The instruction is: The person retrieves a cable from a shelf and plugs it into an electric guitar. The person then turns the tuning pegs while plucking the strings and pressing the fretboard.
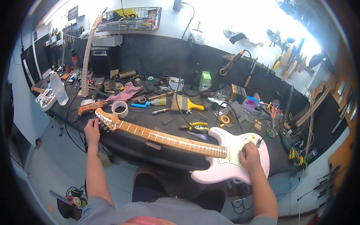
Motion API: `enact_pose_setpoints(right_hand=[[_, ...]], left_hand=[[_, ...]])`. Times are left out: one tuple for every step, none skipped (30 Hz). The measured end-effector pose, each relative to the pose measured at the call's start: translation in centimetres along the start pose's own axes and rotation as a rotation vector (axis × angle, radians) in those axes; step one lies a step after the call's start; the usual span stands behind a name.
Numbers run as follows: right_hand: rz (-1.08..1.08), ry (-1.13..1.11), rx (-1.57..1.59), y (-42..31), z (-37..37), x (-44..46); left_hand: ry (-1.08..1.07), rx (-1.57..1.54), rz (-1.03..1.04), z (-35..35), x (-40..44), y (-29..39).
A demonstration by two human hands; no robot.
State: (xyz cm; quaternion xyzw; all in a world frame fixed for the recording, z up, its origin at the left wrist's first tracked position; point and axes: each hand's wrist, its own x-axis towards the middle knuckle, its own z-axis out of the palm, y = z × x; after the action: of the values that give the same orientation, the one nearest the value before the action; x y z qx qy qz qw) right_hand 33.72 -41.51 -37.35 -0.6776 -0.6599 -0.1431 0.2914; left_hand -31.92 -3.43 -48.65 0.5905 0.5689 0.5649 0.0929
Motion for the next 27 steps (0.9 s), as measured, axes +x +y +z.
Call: enact_pose_setpoints(right_hand=[[-0.002, 0.002, -0.003, 0.0, 0.0, 0.0], [-0.004, 0.000, -0.004, 0.0, 0.1, -0.1], [0.011, -0.015, -0.002, 0.2, 0.0, -0.3], [0.024, -0.029, 0.001, 0.4, 0.0, -0.3], [0.035, -0.042, 0.003, 0.5, 0.0, -0.4], [0.041, -0.036, 0.010, 0.4, 0.0, -0.5], [0.047, -0.029, 0.017, 0.4, 0.0, -0.5], [0.053, -0.021, 0.023, 0.4, 0.1, -0.5], [0.046, -0.018, 0.028, 0.5, 0.1, -0.6], [0.039, -0.016, 0.032, 0.6, 0.2, -0.6], [0.033, -0.013, 0.036, 0.8, 0.1, -0.6], [0.034, -0.012, 0.033, 0.7, 0.1, -0.6], [0.035, -0.010, 0.031, 0.6, 0.0, -0.6], [0.036, -0.009, 0.028, 0.4, 0.0, -0.6], [0.039, -0.008, 0.029, 0.4, 0.0, -0.5], [0.042, -0.009, 0.030, 0.4, 0.0, -0.5], [0.045, -0.012, 0.031, 0.5, 0.0, -0.5], [0.039, -0.011, 0.030, 0.6, 0.1, -0.5], [0.032, -0.010, 0.030, 0.6, 0.1, -0.4], [0.026, -0.012, 0.029, 0.7, 0.1, -0.4], [0.027, -0.014, 0.029, 0.6, 0.1, -0.4], [0.029, -0.016, 0.030, 0.5, 0.1, -0.4], [0.032, -0.015, 0.030, 0.5, 0.1, -0.4], [0.036, -0.019, 0.032, 0.5, 0.1, -0.4], [0.041, -0.022, 0.034, 0.5, 0.1, -0.4], [0.045, -0.025, 0.036, 0.5, 0.0, -0.4], [0.043, -0.023, 0.033, 0.5, 0.0, -0.4]], left_hand=[[-0.007, -0.014, -0.004, 0.0, 0.1, 0.0], [-0.016, -0.025, -0.010, -0.2, 0.0, 0.0], [-0.035, -0.047, -0.089, -0.6, -0.2, 0.9], [-0.051, -0.070, -0.169, -1.0, -0.2, 2.6], [-0.064, -0.093, -0.247, -1.4, -0.1, 3.8], [-0.067, -0.100, -0.301, -1.4, 0.1, 3.7], [-0.069, -0.108, -0.353, -1.2, 0.4, 3.7], [-0.072, -0.118, -0.406, -1.2, 0.7, 3.7], [-0.124, -0.125, -0.427, -1.4, 1.0, 3.4], [-0.111, -0.117, -0.401, -1.2, 1.1, 2.8], [-0.098, -0.109, -0.376, -0.7, 1.1, 2.2], [-0.085, -0.101, -0.349, -0.5, 1.1, 2.3], [-0.069, -0.126, -0.360, -0.5, 1.1, 2.4], [-0.054, -0.150, -0.371, -0.4, 0.9, 2.4], [-0.039, -0.174, -0.384, -0.4, 0.8, 2.5], [-0.033, -0.165, -0.342, -0.4, 0.7, 2.5], [-0.028, -0.155, -0.302, -0.4, 0.5, 2.4], [-0.022, -0.144, -0.261, -0.3, 0.5, 2.1], [0.024, -0.045, -0.125, 0.1, 0.7, 0.9], [0.068, 0.055, 0.010, 0.6, 1.0, -0.4], [0.109, 0.157, 0.145, 0.6, 1.1, -0.4], [0.073, 0.139, 0.055, 0.5, 1.0, -0.3], [0.038, 0.119, -0.033, 0.5, 1.0, -0.2], [0.003, 0.099, -0.121, 0.4, 1.2, 0.2], [-0.020, 0.075, -0.200, 0.3, 1.4, 0.6], [-0.043, 0.050, -0.279, 0.2, 1.7, 1.1], [-0.066, 0.024, -0.358, 0.3, 1.8, 1.0]])
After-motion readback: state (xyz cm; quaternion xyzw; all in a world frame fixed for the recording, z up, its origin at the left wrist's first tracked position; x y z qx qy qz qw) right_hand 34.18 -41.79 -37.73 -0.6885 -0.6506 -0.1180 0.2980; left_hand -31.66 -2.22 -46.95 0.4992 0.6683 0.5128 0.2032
